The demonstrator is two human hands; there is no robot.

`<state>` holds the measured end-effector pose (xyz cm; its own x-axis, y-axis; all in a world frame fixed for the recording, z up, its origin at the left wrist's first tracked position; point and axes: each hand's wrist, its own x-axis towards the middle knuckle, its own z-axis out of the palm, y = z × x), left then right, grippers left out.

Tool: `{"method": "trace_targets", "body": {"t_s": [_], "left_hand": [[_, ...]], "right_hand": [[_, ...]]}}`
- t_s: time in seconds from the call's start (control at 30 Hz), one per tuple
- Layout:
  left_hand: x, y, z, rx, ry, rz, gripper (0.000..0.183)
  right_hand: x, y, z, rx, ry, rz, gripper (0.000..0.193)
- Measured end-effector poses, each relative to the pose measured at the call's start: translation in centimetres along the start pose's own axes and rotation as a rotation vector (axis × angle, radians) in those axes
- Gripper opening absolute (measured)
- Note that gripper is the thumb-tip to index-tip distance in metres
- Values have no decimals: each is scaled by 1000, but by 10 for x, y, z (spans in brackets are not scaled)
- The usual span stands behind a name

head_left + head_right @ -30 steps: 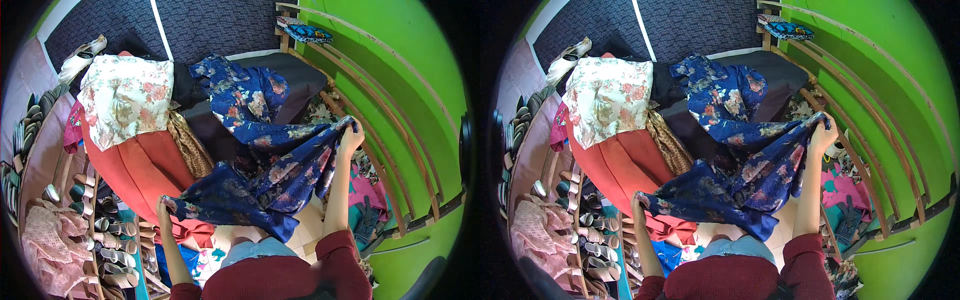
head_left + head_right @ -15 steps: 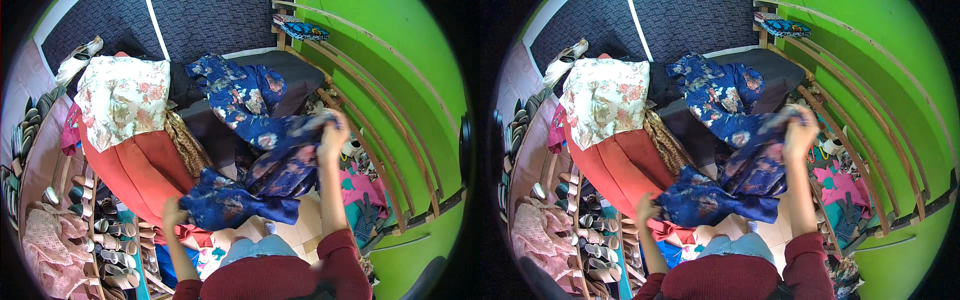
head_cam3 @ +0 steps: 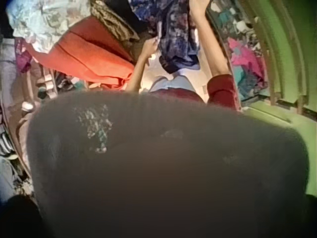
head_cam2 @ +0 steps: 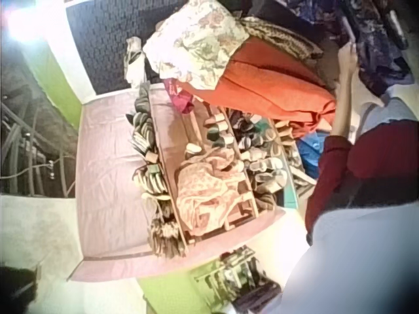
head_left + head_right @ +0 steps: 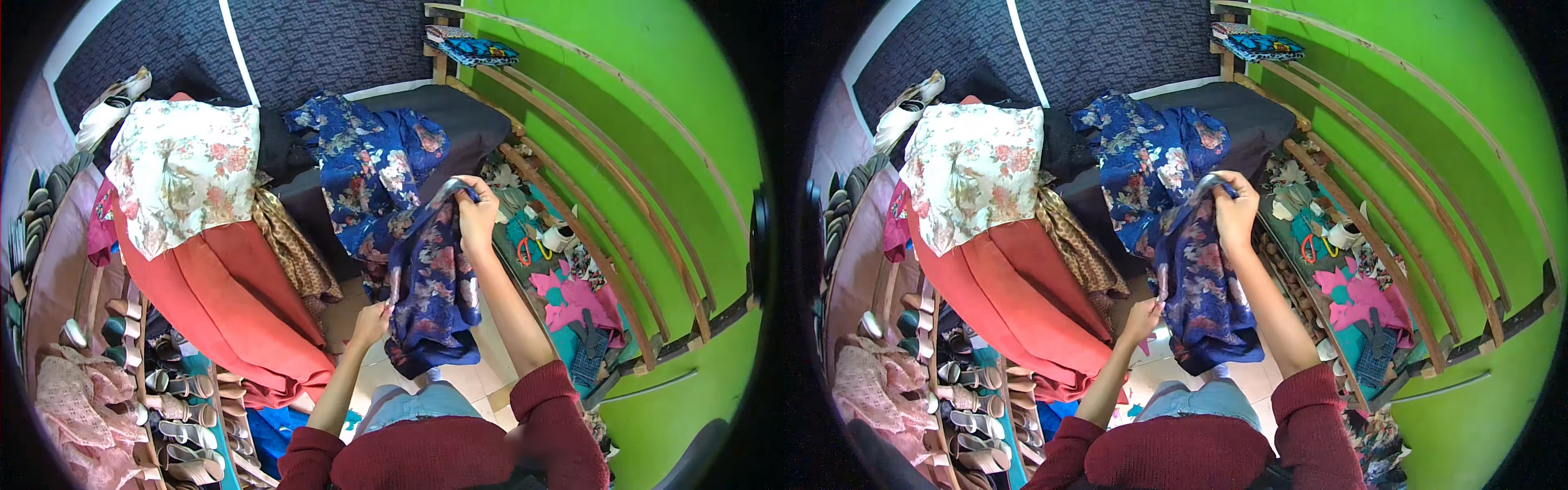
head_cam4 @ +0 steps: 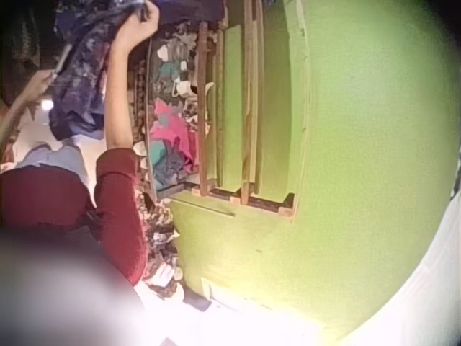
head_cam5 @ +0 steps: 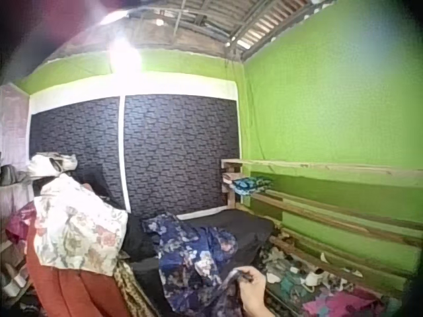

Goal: The recorder spreads out, inspects, and reorganizes a large piece of blue floral-patterned fabric in a storage area.

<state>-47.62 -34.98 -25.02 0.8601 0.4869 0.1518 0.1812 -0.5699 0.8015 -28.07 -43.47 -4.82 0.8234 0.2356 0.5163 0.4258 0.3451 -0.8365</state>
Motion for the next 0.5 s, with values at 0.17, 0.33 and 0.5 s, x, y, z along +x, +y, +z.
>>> {"method": "trace_targets", "body": {"t_s": [0.17, 0.33, 0.5], "left_hand": [[13, 46, -20, -166, 136, 69, 29], [49, 106, -78, -576, 287, 12, 29], [74, 161, -110, -732, 296, 242, 26]], "right_hand": [[25, 36, -41, -217, -90, 71, 28], [-57, 54, -50, -112, -426, 221, 69], [-207, 116, -78, -128, -283, 515, 72]]}}
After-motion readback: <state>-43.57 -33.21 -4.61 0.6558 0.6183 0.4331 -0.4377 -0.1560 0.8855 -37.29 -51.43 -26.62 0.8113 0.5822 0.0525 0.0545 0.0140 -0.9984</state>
